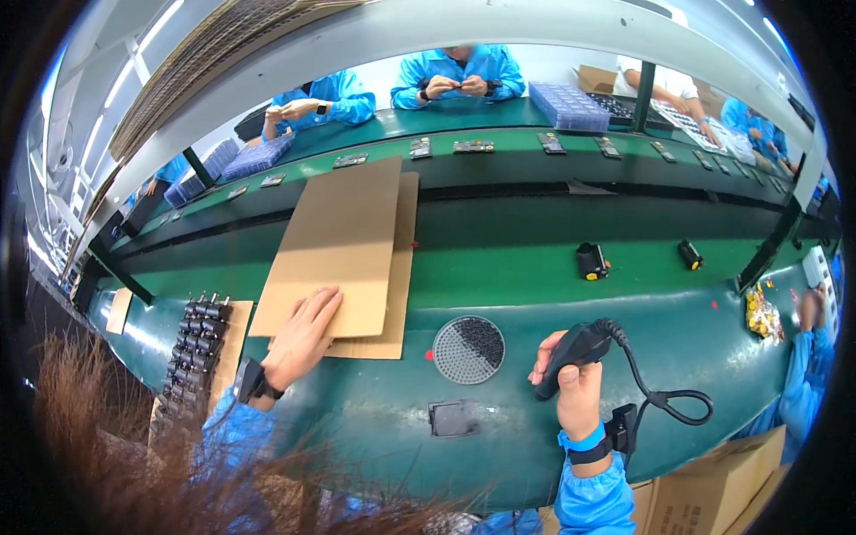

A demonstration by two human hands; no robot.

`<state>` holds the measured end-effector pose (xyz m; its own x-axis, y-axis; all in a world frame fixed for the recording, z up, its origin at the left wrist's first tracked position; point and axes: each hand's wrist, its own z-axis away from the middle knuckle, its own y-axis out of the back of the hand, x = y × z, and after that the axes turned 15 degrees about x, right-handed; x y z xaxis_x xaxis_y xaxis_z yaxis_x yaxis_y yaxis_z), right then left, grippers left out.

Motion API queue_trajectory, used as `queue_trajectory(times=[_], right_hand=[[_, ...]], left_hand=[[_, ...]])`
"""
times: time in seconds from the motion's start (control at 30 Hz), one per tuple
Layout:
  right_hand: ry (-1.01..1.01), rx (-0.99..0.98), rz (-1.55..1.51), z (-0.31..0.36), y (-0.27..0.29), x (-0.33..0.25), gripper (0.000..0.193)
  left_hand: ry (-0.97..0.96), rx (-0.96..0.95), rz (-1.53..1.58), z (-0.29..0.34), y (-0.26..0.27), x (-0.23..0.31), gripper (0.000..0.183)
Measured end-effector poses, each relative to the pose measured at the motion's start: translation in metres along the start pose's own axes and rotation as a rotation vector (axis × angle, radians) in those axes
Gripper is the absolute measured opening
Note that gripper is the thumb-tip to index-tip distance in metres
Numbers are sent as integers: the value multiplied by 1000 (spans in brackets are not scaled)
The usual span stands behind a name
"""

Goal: Assembling electronic components using a power screwdriver on a factory assembly line.

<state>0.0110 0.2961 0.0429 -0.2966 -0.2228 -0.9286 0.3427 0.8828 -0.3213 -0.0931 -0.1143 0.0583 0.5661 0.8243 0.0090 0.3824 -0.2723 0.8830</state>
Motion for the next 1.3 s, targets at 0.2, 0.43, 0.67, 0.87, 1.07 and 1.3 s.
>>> queue_trajectory(times=[0.2, 0.43, 0.67, 0.87, 1.07, 1.3], right_hand=[[-20, 13, 4, 1, 1, -4, 78], [-18, 21, -67, -4, 4, 0, 78], [-72, 67, -134, -8, 7, 7, 76], [-91, 98, -150, -9, 11, 13, 71], [-59, 118, -121, -12, 15, 13, 67], [-18, 147, -109, -9, 12, 11, 58]], left_hand=[[27, -102, 38, 12, 28, 23, 89], [-126, -48, 315, -68, 8, 94, 82], [-272, 168, 649, -202, -124, 188, 61], [-611, 193, 408, -267, -206, 231, 62], [-487, 50, 336, -253, -143, 204, 45], [-157, -8, 530, -116, -3, 160, 63]])
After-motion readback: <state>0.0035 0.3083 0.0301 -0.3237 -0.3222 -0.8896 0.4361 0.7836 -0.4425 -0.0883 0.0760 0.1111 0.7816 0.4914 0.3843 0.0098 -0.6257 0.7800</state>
